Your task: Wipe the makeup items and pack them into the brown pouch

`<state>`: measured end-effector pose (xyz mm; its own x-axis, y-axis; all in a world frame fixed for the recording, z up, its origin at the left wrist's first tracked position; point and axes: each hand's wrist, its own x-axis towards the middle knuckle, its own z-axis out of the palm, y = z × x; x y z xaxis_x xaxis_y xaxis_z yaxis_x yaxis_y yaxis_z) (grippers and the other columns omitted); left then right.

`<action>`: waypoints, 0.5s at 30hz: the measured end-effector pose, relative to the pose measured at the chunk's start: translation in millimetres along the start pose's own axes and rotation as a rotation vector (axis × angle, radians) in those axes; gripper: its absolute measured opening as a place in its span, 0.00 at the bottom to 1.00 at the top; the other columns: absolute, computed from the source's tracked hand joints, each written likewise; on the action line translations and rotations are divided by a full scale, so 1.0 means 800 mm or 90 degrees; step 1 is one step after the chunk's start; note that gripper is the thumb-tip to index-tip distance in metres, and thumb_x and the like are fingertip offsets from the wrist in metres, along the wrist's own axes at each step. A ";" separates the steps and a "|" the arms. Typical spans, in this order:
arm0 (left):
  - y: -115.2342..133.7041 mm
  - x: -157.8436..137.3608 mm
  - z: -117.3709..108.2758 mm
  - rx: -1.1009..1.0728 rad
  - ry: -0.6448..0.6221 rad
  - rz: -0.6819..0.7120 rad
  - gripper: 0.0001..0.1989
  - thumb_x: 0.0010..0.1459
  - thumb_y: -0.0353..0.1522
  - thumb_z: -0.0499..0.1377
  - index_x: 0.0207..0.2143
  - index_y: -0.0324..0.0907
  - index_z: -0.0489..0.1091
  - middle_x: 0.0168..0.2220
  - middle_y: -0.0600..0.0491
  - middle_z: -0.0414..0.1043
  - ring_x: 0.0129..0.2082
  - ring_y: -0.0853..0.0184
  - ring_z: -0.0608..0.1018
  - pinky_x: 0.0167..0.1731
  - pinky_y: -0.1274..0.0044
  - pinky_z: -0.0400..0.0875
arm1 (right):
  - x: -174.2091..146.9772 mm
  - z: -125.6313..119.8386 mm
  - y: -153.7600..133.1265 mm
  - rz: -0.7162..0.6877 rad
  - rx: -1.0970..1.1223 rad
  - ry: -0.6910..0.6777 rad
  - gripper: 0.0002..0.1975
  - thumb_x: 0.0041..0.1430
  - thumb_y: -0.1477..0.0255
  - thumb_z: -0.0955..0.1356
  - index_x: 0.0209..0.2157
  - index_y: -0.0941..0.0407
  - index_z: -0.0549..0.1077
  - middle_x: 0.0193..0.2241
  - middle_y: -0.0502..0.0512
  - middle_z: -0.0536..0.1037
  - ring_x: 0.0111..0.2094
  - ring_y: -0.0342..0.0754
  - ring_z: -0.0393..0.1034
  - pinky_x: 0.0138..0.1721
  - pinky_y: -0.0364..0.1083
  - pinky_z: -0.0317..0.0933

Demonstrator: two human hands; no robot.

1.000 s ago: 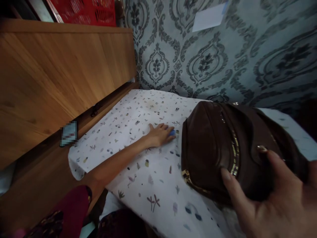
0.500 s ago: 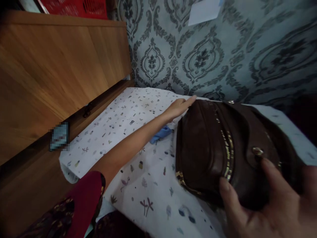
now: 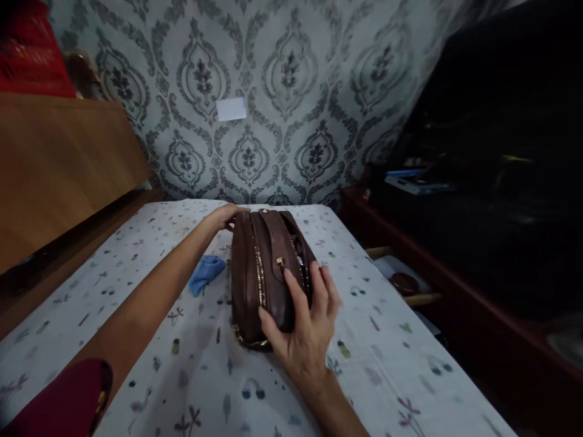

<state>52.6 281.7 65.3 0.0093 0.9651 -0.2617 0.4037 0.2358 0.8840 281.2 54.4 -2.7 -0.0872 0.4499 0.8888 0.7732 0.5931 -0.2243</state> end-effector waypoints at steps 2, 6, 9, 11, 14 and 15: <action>0.008 0.002 0.001 0.034 -0.001 -0.005 0.15 0.51 0.43 0.67 0.28 0.41 0.72 0.23 0.54 0.72 0.24 0.67 0.74 0.32 0.71 0.73 | 0.000 -0.001 0.000 0.005 0.005 -0.002 0.30 0.63 0.60 0.68 0.64 0.52 0.63 0.67 0.65 0.58 0.66 0.71 0.52 0.60 0.72 0.55; 0.022 0.004 0.001 0.100 -0.010 -0.013 0.13 0.56 0.40 0.66 0.31 0.38 0.73 0.25 0.55 0.72 0.24 0.69 0.74 0.30 0.73 0.73 | 0.001 -0.002 -0.001 0.009 0.011 0.004 0.29 0.63 0.59 0.67 0.63 0.54 0.64 0.67 0.66 0.58 0.66 0.69 0.52 0.60 0.71 0.56; 0.034 0.003 0.000 0.150 -0.015 -0.016 0.11 0.64 0.37 0.61 0.40 0.37 0.72 0.34 0.53 0.74 0.29 0.70 0.76 0.31 0.74 0.75 | 0.001 -0.002 -0.001 0.010 0.014 0.005 0.29 0.64 0.59 0.67 0.62 0.55 0.64 0.66 0.67 0.58 0.67 0.69 0.51 0.61 0.71 0.56; 0.043 0.002 -0.001 0.179 -0.013 -0.014 0.10 0.65 0.36 0.60 0.43 0.37 0.72 0.38 0.52 0.74 0.33 0.70 0.77 0.33 0.74 0.76 | 0.000 -0.002 0.000 0.009 0.014 0.007 0.28 0.64 0.59 0.67 0.62 0.55 0.64 0.66 0.67 0.58 0.67 0.69 0.51 0.61 0.71 0.56; 0.055 -0.002 0.003 0.220 0.001 -0.016 0.13 0.65 0.36 0.60 0.48 0.38 0.71 0.45 0.49 0.74 0.40 0.66 0.78 0.39 0.70 0.77 | -0.001 -0.002 0.000 0.010 0.015 0.009 0.28 0.64 0.58 0.67 0.62 0.56 0.64 0.66 0.68 0.58 0.67 0.69 0.51 0.61 0.71 0.56; 0.058 -0.003 0.005 0.232 0.010 -0.017 0.15 0.65 0.37 0.60 0.50 0.38 0.71 0.48 0.48 0.74 0.42 0.64 0.78 0.41 0.67 0.77 | -0.001 -0.002 0.000 0.010 0.016 0.009 0.29 0.64 0.58 0.67 0.62 0.56 0.64 0.66 0.68 0.58 0.67 0.69 0.51 0.61 0.71 0.56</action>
<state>75.2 289.8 104.9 -0.0183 0.9613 -0.2748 0.7029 0.2078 0.6802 282.1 53.1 -2.5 -0.0658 0.4494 0.8909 0.7583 0.6029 -0.2481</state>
